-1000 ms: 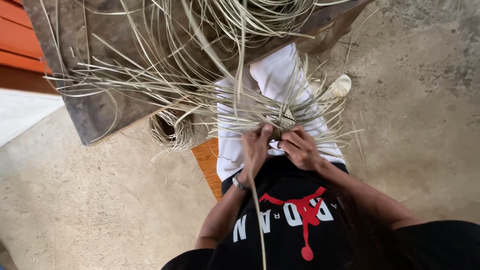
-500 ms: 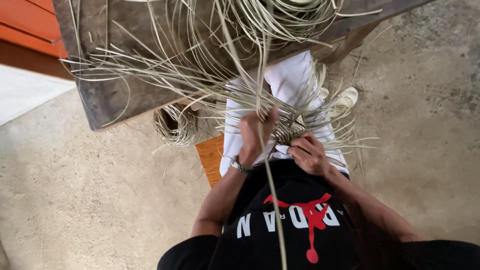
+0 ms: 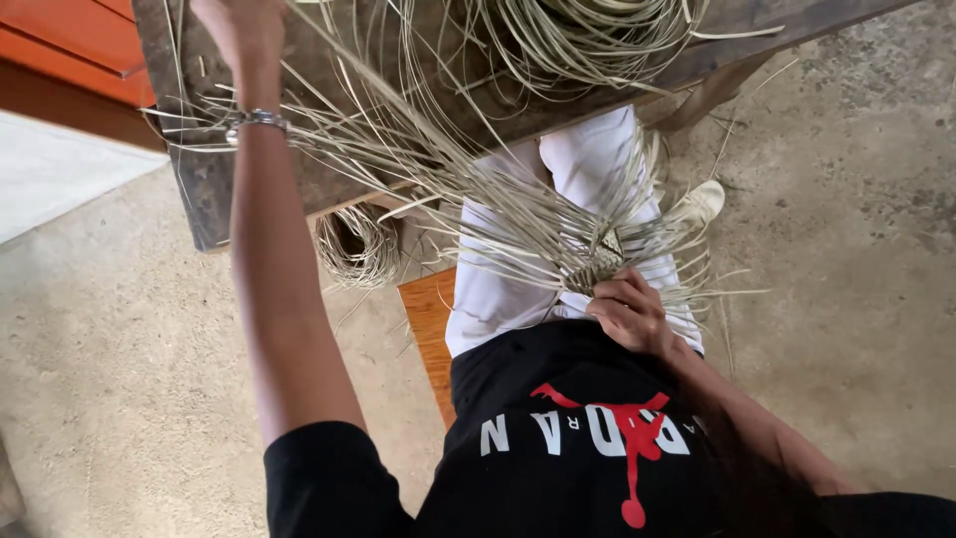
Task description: Weaving dried plant fibers together to create a craft item on a workbench
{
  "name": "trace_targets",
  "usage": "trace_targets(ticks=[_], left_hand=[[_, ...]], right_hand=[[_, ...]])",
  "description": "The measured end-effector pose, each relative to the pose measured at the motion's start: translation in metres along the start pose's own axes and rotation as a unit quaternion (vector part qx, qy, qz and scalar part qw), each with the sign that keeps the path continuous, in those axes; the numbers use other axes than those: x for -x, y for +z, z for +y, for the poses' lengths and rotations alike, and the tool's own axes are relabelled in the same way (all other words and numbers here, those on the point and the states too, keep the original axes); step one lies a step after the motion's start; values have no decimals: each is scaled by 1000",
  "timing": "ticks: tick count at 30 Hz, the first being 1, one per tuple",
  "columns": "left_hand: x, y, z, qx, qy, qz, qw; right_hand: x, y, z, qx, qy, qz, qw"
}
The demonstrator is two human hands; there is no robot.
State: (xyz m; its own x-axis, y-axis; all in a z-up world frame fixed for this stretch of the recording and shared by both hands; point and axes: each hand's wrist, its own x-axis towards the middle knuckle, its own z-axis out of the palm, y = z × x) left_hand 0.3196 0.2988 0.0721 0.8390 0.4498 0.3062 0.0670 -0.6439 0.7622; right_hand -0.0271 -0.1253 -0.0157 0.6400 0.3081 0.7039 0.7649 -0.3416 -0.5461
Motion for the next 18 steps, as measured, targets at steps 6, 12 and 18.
trace_targets(ticks=[6,12,18], left_hand=[[103,-55,79,-189,161,-34,968],[329,-61,119,170,64,-215,960],[403,-5,108,248,-24,-350,903]], right_hand=[[-11,-4,0,-7,-28,8,1000],[-16,4,2,40,-46,103,993],[-12,7,-3,63,-14,92,994]])
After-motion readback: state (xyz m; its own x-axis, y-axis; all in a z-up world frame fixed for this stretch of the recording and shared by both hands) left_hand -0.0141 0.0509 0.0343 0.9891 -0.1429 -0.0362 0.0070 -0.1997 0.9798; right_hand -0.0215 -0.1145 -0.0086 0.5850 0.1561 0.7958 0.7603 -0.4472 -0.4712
